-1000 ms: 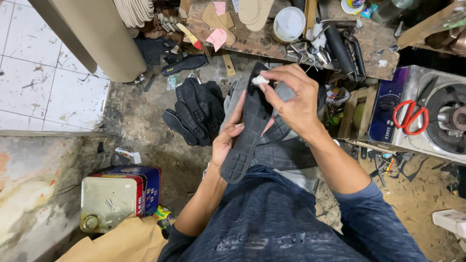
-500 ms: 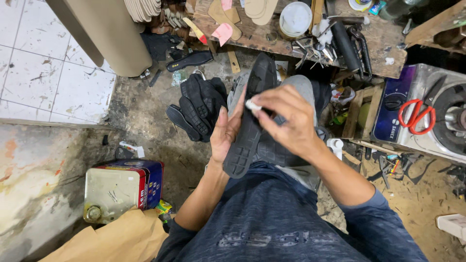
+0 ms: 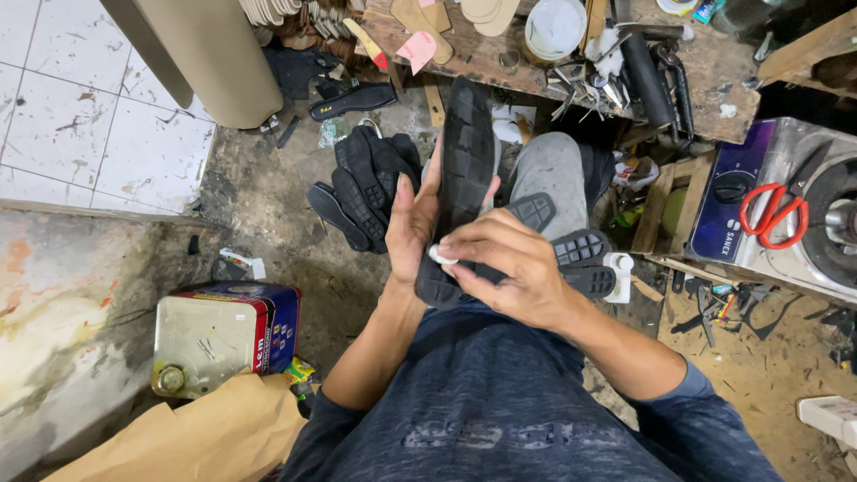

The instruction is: The person sits on the floor and wipes the soles of several black shoes using a small white cloth. They repeatedly dip the cloth into a small white container and rub the textured surfaces of the soles, handling one shoe at a time.

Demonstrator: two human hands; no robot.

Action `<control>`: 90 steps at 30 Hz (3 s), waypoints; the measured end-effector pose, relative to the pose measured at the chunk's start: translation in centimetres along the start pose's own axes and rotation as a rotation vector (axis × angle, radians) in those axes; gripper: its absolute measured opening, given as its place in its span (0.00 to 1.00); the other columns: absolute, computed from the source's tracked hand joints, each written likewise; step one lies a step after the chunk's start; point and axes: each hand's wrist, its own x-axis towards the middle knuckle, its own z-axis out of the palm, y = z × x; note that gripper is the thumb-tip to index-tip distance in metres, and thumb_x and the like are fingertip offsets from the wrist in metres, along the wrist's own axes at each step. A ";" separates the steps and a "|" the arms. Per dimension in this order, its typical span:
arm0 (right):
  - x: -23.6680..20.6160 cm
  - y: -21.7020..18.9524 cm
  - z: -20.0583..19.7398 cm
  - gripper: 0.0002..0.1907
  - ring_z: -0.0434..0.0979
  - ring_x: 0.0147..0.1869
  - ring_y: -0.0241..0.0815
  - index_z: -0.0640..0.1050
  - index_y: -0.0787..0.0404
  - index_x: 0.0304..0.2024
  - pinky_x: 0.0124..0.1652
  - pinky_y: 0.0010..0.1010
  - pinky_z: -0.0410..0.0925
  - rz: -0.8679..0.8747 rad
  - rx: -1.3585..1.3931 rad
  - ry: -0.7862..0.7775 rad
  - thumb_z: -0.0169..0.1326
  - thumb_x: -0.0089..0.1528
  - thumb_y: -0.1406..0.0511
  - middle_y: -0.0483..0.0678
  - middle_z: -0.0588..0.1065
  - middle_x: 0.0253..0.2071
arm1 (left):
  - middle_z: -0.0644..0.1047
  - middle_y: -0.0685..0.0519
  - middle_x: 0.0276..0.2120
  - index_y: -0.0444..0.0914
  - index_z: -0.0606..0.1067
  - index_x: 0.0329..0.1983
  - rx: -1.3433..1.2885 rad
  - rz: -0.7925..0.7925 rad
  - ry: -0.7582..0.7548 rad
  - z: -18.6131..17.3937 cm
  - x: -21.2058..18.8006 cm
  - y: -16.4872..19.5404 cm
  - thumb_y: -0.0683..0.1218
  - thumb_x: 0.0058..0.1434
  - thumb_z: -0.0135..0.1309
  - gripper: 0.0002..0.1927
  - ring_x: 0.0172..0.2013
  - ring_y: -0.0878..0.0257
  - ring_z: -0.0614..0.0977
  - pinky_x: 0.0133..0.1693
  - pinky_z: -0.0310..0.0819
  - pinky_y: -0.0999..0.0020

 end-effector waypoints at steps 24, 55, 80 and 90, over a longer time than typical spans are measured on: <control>-0.2 0.4 0.5 0.13 0.78 0.47 0.46 0.81 0.66 0.45 0.47 0.37 0.70 -0.118 0.056 -0.146 0.67 0.58 0.73 0.51 0.79 0.47 | 0.70 0.44 0.66 0.43 0.59 0.78 -0.292 -0.192 0.204 -7.9 0.9 -2.7 0.39 0.60 0.41 0.38 0.59 0.47 0.74 0.65 0.67 0.52; 0.1 3.7 -3.1 0.12 0.79 0.51 0.44 0.80 0.69 0.49 0.52 0.28 0.72 0.111 -0.272 0.362 0.65 0.64 0.79 0.54 0.79 0.49 | 0.61 0.37 0.74 0.33 0.51 0.82 -0.441 -0.206 0.022 -3.1 -1.2 1.6 0.37 0.53 0.45 0.48 0.69 0.47 0.69 0.73 0.60 0.57; -1.4 1.2 0.0 0.11 0.81 0.46 0.46 0.81 0.69 0.42 0.44 0.31 0.74 0.029 -0.175 0.067 0.65 0.57 0.77 0.54 0.80 0.44 | 0.64 0.40 0.73 0.34 0.48 0.84 -0.351 -0.121 0.022 -4.1 -0.6 1.4 0.38 0.55 0.45 0.49 0.68 0.50 0.71 0.72 0.63 0.58; -1.6 1.2 0.5 0.12 0.80 0.46 0.50 0.79 0.69 0.41 0.45 0.35 0.72 -0.003 -0.204 0.113 0.66 0.56 0.76 0.55 0.79 0.45 | 0.60 0.40 0.75 0.38 0.48 0.83 -0.381 -0.039 -0.028 -3.2 0.7 1.0 0.37 0.56 0.44 0.48 0.72 0.47 0.65 0.76 0.53 0.45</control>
